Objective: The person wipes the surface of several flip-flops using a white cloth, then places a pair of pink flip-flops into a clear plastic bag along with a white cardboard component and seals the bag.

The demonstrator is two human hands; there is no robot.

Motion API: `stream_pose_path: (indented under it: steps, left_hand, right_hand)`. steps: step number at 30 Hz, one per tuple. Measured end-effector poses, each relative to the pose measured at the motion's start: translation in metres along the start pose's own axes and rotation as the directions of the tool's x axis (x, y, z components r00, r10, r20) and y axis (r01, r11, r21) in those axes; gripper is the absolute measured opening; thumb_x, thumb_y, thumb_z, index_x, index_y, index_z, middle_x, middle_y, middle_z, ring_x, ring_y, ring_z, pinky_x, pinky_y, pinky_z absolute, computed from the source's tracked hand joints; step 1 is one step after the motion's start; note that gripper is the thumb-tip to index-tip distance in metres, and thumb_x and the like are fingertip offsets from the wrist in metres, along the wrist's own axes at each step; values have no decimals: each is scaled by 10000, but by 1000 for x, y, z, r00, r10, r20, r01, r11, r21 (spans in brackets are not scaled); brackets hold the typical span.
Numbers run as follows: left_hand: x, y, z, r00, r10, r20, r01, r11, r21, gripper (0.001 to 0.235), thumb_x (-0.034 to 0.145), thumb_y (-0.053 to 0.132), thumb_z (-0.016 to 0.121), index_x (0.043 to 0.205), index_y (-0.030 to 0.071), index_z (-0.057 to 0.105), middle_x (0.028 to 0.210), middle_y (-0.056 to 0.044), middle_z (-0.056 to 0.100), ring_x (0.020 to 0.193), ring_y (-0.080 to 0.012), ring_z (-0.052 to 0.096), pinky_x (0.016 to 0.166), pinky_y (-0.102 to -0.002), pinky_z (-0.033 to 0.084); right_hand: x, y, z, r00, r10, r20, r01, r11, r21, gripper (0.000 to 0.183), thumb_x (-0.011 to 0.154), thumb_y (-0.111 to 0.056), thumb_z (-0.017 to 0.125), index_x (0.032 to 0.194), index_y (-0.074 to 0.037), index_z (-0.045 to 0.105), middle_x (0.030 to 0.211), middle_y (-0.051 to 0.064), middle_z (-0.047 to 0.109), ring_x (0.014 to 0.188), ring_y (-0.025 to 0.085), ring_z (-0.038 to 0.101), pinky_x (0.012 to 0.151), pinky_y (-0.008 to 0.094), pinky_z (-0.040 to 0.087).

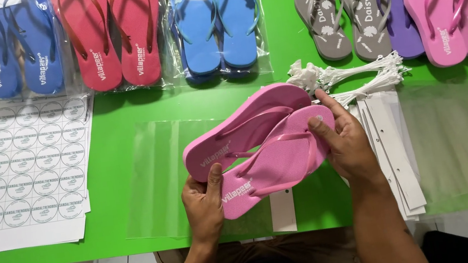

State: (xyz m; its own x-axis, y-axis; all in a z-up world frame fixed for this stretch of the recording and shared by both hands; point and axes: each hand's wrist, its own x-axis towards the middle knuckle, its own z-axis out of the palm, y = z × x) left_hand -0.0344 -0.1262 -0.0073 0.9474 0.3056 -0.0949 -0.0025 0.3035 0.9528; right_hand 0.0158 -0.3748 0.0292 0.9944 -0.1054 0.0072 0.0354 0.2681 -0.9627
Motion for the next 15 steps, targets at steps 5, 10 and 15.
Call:
stream_pose_path:
  steps: [5, 10, 15]
  left_hand:
    - [-6, 3, 6, 970, -242, 15, 242, 967, -73, 217, 951, 230, 677, 1004, 21, 689, 799, -124, 757, 662, -213, 728, 606, -353, 614]
    - [-9, -3, 11, 925, -378, 47, 380, 908, -176, 239, 965, 238, 638, 1066, 21, 643, 866, -168, 758, 729, -326, 754, 617, -411, 653]
    - [1, 15, 18, 913, -405, 50, 398, 911, 108, 356, 891, 290, 677, 1103, 4, 698, 1019, -123, 770, 880, -233, 697, 851, -355, 560]
  right_hand:
    - [-5, -11, 15, 989, 131, -68, -127, 990, 61, 742, 912, -139, 652, 1581, -10, 358, 1194, 157, 640, 1034, 244, 677, 909, 383, 588]
    - [-8, -12, 7, 952, 255, -168, -237, 964, 117, 864, 840, -215, 712, 1604, -45, 346, 1268, 136, 636, 1048, 229, 659, 910, 323, 572]
    - [-8, -24, -9, 948, 244, -206, -230, 969, 89, 746, 859, -128, 700, 1555, -43, 444, 1189, 139, 682, 984, 226, 681, 842, 332, 591]
